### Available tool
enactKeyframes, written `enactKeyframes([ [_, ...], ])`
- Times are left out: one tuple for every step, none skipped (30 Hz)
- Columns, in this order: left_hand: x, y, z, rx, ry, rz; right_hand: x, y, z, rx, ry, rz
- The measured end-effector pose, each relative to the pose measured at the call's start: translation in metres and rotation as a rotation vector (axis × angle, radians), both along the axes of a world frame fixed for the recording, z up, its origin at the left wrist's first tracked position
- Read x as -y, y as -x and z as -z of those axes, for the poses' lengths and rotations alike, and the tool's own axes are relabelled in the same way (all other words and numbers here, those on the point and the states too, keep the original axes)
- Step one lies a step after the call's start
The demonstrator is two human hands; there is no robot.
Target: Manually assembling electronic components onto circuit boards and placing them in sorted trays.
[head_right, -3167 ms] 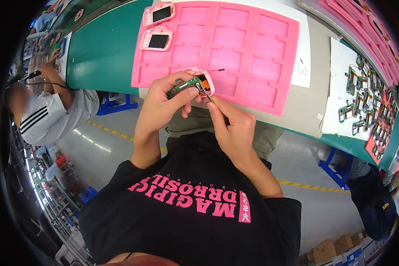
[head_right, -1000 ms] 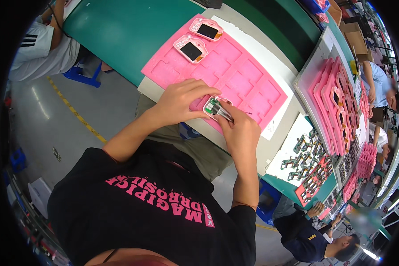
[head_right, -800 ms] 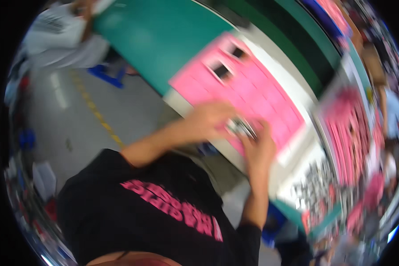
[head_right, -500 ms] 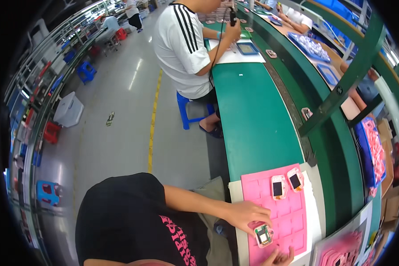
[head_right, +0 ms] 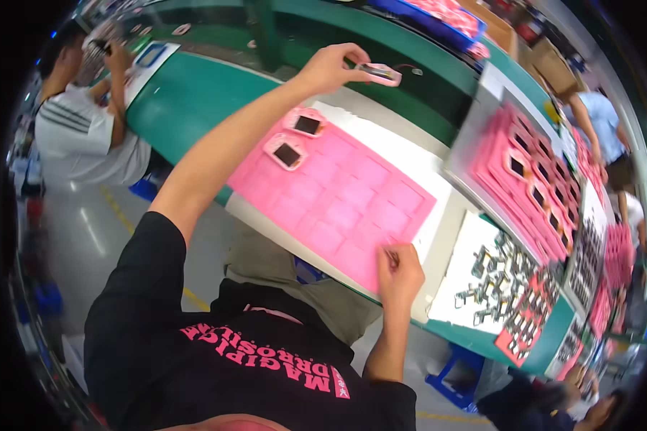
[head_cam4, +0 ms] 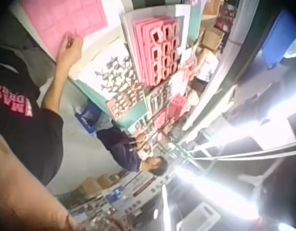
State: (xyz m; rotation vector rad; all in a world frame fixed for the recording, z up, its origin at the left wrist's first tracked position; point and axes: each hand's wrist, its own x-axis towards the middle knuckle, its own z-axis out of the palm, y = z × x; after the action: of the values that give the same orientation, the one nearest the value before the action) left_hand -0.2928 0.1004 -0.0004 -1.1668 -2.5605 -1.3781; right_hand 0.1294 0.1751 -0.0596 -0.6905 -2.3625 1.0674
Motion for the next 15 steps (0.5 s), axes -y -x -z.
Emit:
enactKeyframes([
  [-0.019, 0.012, 0.012, -0.023, 0.048, 0.002, 0.004, -0.004, -0.005, 0.003, -0.006, 0.058],
  [-0.033, 0.024, 0.024, -0.047, 0.094, 0.003, 0.007, -0.006, -0.010, -0.010, -0.002, 0.033],
  [-0.044, 0.031, 0.041, -0.085, 0.170, 0.020, 0.005, -0.011, -0.009, -0.011, 0.000, 0.026],
  [-0.042, 0.038, 0.058, -0.032, 0.126, 0.104, 0.004, -0.017, -0.015, -0.003, -0.001, 0.058],
  [-0.041, 0.041, 0.064, -0.109, 0.209, 0.099, 0.000, -0.029, -0.021, 0.013, 0.001, 0.095],
  [-0.031, 0.059, 0.071, -0.031, 0.194, 0.081, -0.010, -0.042, -0.020, 0.034, -0.001, 0.165],
  [-0.021, 0.082, 0.087, -0.100, 0.208, 0.113, -0.019, -0.060, -0.016, -0.016, 0.072, 0.299],
  [-0.011, 0.093, 0.094, -0.031, 0.147, 0.138, -0.026, -0.072, -0.014, -0.079, 0.141, 0.417],
  [-0.015, 0.091, 0.097, -0.136, 0.176, 0.117, -0.032, -0.084, -0.015, -0.074, 0.130, 0.472],
  [-0.018, 0.091, 0.095, -0.247, 0.197, 0.083, -0.039, -0.097, -0.017, -0.008, 0.093, 0.561],
  [-0.016, 0.090, 0.079, -0.436, 0.291, 0.066, -0.044, -0.109, -0.019, 0.068, 0.062, 0.637],
  [-0.015, 0.081, 0.072, -0.366, 0.185, 0.097, -0.049, -0.119, -0.020, 0.145, 0.036, 0.702],
  [-0.008, 0.041, 0.041, -0.292, 0.082, 0.131, -0.054, -0.129, -0.019, 0.225, 0.013, 0.770],
  [0.014, 0.008, 0.006, -0.181, 0.116, 0.209, -0.058, -0.133, -0.013, 0.269, 0.005, 0.730],
  [0.045, -0.022, -0.028, -0.074, 0.160, 0.266, -0.060, -0.131, -0.007, 0.275, 0.016, 0.714],
])
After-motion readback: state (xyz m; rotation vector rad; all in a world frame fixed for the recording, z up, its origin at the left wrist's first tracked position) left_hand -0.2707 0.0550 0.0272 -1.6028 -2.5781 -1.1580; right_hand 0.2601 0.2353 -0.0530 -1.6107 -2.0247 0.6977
